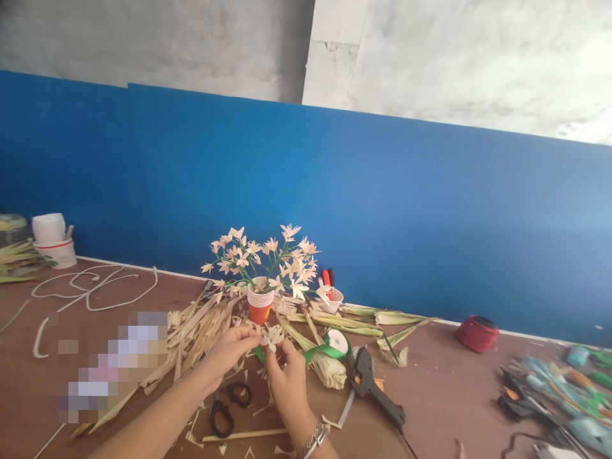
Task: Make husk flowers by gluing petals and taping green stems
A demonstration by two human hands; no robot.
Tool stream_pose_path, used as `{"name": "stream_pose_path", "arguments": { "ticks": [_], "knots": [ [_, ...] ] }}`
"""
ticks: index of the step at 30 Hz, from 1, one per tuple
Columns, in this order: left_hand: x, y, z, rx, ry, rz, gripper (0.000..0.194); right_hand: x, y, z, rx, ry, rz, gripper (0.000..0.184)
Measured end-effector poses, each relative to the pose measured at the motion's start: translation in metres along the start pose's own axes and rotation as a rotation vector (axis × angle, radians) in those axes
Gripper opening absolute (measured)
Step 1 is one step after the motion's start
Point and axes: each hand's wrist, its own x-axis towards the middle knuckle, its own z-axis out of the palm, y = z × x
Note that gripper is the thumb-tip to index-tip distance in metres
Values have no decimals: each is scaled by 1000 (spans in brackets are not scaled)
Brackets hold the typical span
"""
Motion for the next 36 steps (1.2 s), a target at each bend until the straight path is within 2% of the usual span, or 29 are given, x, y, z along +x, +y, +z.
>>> {"name": "stream_pose_path", "arguments": {
  "ticks": [3,8,10,13,17,21,27,31,36],
  "knots": [
    [0,1,-1,7,-15,-26,12,0,-2,0,26,-24,19,18],
    [0,1,-4,-75,-22,108,19,1,-1,0,-100,-43,-19,17],
    [0,2,-4,-69,-42,130,18,0,1,0,-165,-49,-40,16],
    [0,1,-3,-41,-4,145,15,-1,3,1,-228,-61,-72,16],
    [3,-3,-4,-36,48,41,12,-3,3,0,-259,-60,-146,15],
    [5,-8,-6,-12,37,-88,12,-3,2,0,-265,-61,-163,16],
    [8,-12,-8,-139,33,-6,11,-1,1,0,-260,-75,-119,18],
    [9,-14,-9,-215,-25,-60,19,-1,0,0,-219,-72,-114,19],
    [5,-9,-8,-268,-79,-44,20,-1,-2,0,-110,-67,-76,17]
  ]
}}
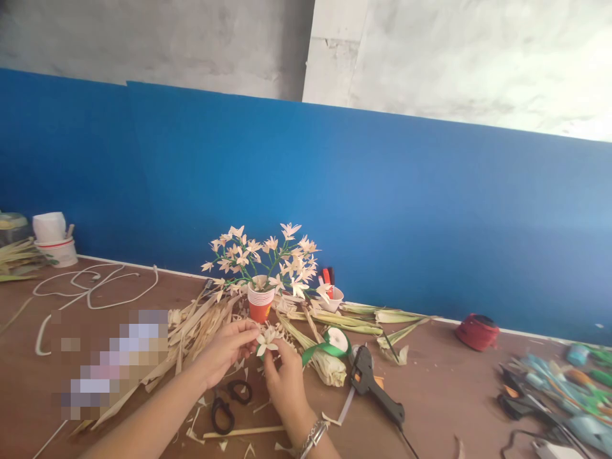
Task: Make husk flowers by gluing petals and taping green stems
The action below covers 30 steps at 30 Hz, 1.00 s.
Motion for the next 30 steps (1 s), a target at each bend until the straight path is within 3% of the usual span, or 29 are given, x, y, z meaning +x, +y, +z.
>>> {"name": "stream_pose_path", "arguments": {
  "ticks": [6,12,23,30],
  "knots": [
    [-3,4,4,-43,11,31,16,4,5,2,338,-45,150,22],
    [-1,3,4,62,12,104,14,5,16,8,663,-150,289,22],
    [-6,15,1,212,-97,171,18,7,7,-1,768,-210,343,16],
    [-4,13,0,334,-84,279,10,6,7,-2,765,-240,348,14]
  ]
}}
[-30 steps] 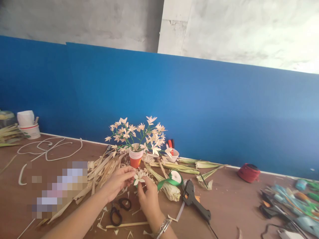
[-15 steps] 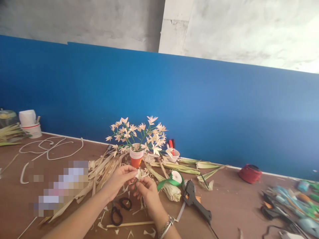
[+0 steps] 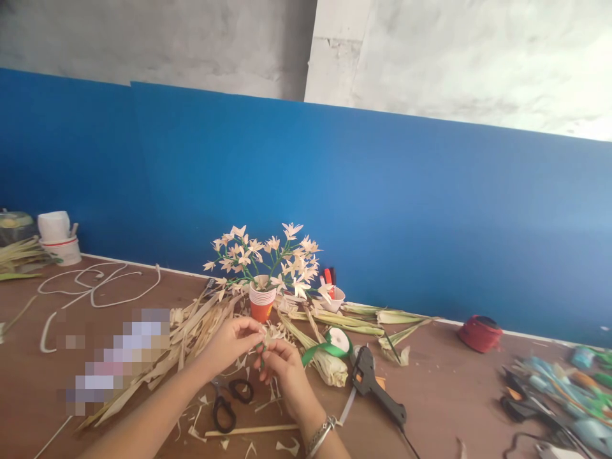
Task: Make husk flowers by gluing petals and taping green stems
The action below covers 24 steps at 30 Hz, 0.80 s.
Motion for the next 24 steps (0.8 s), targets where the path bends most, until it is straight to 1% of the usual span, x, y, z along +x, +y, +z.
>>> {"name": "stream_pose_path", "arguments": {
  "ticks": [2,6,10,14,19,22,24],
  "knots": [
    [0,-2,0,16,1,24,9,0,0,0,0,-7,3,16],
    [-1,0,2,99,54,82,6,0,-1,-1,20,-25,13,18],
    [-4,3,4,62,48,3,7,-1,-2,-1,35,-46,0,15],
    [-4,6,4,6,83,-11,8,0,-1,-1,74,-40,23,17],
    [-1,7,3,-162,171,-74,10,1,-3,-1,172,-23,31,21],
    [0,3,3,-322,192,-158,10,0,-6,-2,221,-46,40,19],
    [0,-1,4,-478,196,-248,11,-1,-7,-3,257,-58,51,16]
  ]
}}
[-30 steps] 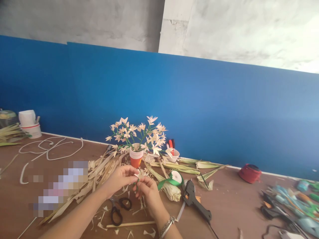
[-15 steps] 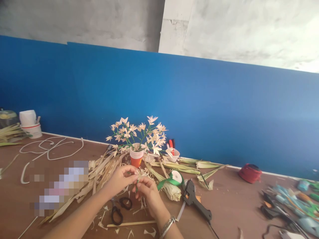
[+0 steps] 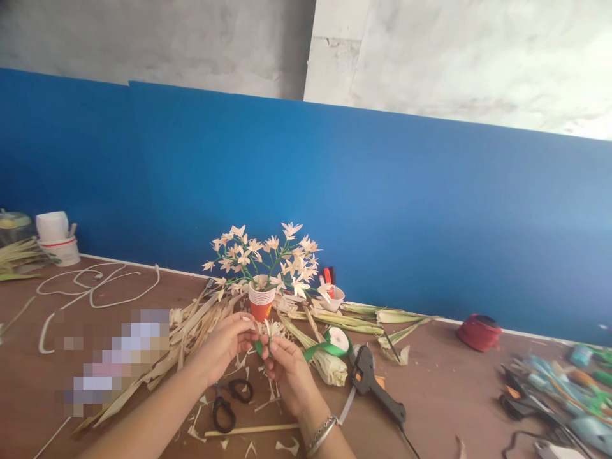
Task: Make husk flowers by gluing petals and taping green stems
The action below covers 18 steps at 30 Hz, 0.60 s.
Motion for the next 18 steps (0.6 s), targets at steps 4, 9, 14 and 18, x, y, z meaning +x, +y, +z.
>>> {"name": "stream_pose_path", "arguments": {
  "ticks": [4,9,14,18],
  "knots": [
    [3,-11,-1,-161,55,-194,8,3,4,-3,10,37,-21,15],
    [2,-23,2,-115,-9,-245,3,8,9,-6,-29,115,-87,20],
    [-4,-25,8,-19,-179,-160,14,7,8,-3,-19,44,-107,15],
    [-5,-26,10,120,-272,-43,22,4,0,3,-161,104,-129,20]
  ]
}}
